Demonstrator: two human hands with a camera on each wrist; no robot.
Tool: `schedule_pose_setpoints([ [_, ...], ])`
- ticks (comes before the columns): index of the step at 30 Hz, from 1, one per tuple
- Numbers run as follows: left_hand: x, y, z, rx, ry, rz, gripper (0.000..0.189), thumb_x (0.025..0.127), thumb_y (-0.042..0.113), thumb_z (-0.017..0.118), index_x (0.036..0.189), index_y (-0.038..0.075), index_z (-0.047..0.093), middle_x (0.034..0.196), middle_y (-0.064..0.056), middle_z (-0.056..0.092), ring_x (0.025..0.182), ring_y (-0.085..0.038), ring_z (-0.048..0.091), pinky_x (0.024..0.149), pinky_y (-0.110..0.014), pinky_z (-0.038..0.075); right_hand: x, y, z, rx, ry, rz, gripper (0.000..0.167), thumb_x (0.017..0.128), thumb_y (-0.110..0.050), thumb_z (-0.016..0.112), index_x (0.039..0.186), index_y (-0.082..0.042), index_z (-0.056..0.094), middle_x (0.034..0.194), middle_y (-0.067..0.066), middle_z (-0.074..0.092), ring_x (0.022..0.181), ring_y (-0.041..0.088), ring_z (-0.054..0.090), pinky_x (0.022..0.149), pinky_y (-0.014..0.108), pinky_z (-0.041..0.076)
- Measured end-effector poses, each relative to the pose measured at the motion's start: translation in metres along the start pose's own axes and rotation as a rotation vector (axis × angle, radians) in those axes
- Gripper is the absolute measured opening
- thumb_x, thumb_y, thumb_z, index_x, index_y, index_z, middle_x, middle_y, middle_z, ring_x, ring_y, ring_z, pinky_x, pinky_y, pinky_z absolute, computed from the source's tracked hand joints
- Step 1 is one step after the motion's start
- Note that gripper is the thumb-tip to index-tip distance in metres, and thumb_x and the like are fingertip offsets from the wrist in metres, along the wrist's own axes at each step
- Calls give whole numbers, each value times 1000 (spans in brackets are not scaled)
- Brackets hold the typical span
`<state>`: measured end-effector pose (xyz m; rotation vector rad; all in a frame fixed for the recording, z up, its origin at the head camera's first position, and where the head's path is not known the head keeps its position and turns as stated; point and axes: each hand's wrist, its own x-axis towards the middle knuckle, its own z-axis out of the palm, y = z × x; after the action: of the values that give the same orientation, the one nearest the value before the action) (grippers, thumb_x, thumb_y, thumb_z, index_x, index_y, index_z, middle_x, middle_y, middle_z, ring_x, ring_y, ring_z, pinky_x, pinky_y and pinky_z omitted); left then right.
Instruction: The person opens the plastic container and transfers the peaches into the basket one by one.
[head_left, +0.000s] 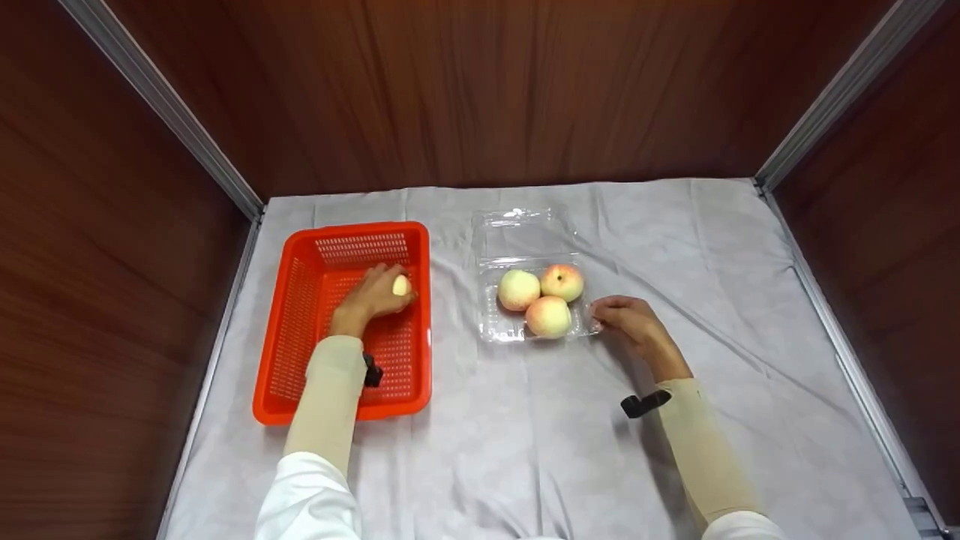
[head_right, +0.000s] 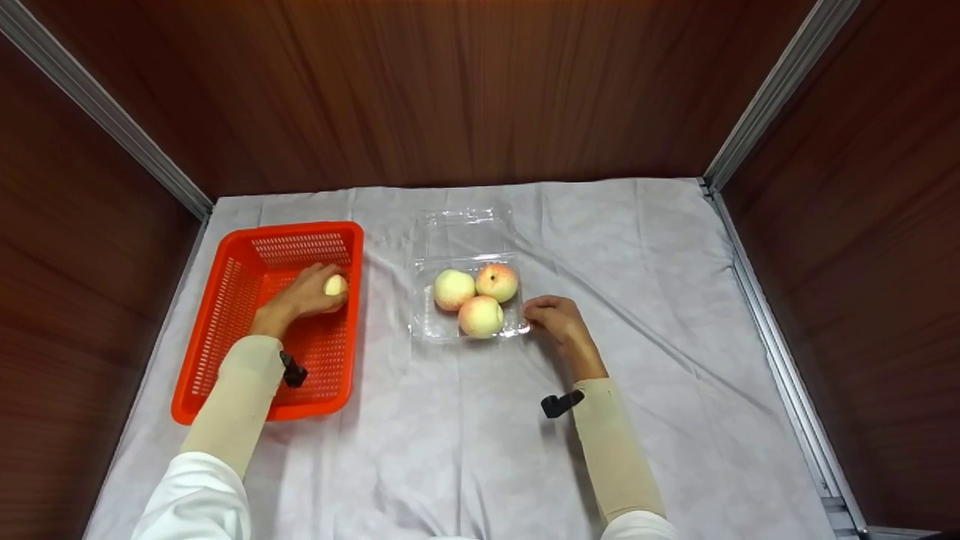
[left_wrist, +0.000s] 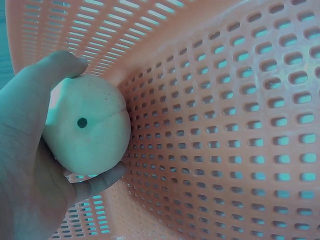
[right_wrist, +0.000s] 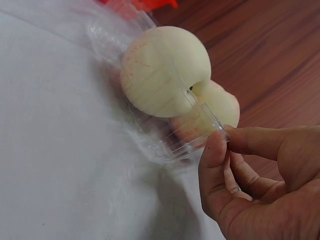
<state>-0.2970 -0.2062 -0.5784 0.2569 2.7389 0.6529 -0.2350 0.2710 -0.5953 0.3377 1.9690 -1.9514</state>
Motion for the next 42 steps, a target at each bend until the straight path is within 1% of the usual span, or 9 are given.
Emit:
schedule_pose_setpoints([
  [2,-1,0,0,-4,1,4,60,97,37,65,149,11,53,143,-23,51,124,-40,52,102,-59,51,1,1,-1,-2,-1,0,22,100,0,65,118,12,67,82,-7,69,74,3,65,72,17,56],
  [8,-2,1,-3,-12,5,0,59,97,39,63,148,10,54,147,-24,50,128,-42,50,102,-61,52,2,1,0,-22,-3,0,25,100,-2,65,121,13,66,83,-7,69,75,3,65,73,18,56],
  [11,-2,2,-5,-18,6,-3,59,97,39,63,148,11,53,152,-25,47,136,-45,48,103,-63,51,1,0,0,-33,1,-3,25,100,-2,65,120,13,66,83,-7,69,75,3,65,73,17,56],
  [15,-3,2,-6,1,15,2,60,97,40,62,149,12,52,153,-25,47,139,-47,47,104,-64,50,0,-1,1,-29,4,-2,21,100,-2,65,117,10,69,81,-7,69,74,3,65,72,17,56],
  [20,-3,1,-7,33,50,14,60,95,38,62,148,12,55,143,-22,53,127,-42,51,104,-60,51,-1,-2,3,5,16,14,10,99,-1,67,107,2,73,81,-6,70,74,4,65,72,18,56],
  [25,-4,-1,-9,26,90,35,59,93,37,64,146,10,58,138,-22,56,123,-40,51,103,-58,51,-2,-1,4,7,27,3,7,98,0,67,101,-1,74,80,-5,70,73,5,65,71,18,56],
  [28,-4,-2,-10,23,104,48,59,93,37,64,144,9,59,136,-22,57,123,-40,52,104,-58,51,-1,-1,4,1,20,-5,7,99,0,66,101,0,73,79,-5,70,74,5,65,72,18,56],
  [36,-5,-1,-13,34,104,59,58,94,38,65,144,7,59,138,-23,57,125,-40,53,106,-58,50,0,1,3,2,21,-15,7,98,0,66,99,-2,74,78,-5,70,72,5,66,71,18,56],
  [42,-6,1,-16,43,99,66,59,94,39,64,144,7,59,139,-22,57,124,-40,52,105,-58,50,0,0,1,-5,29,4,8,99,0,66,99,-3,73,80,-5,70,73,5,66,72,18,57],
])
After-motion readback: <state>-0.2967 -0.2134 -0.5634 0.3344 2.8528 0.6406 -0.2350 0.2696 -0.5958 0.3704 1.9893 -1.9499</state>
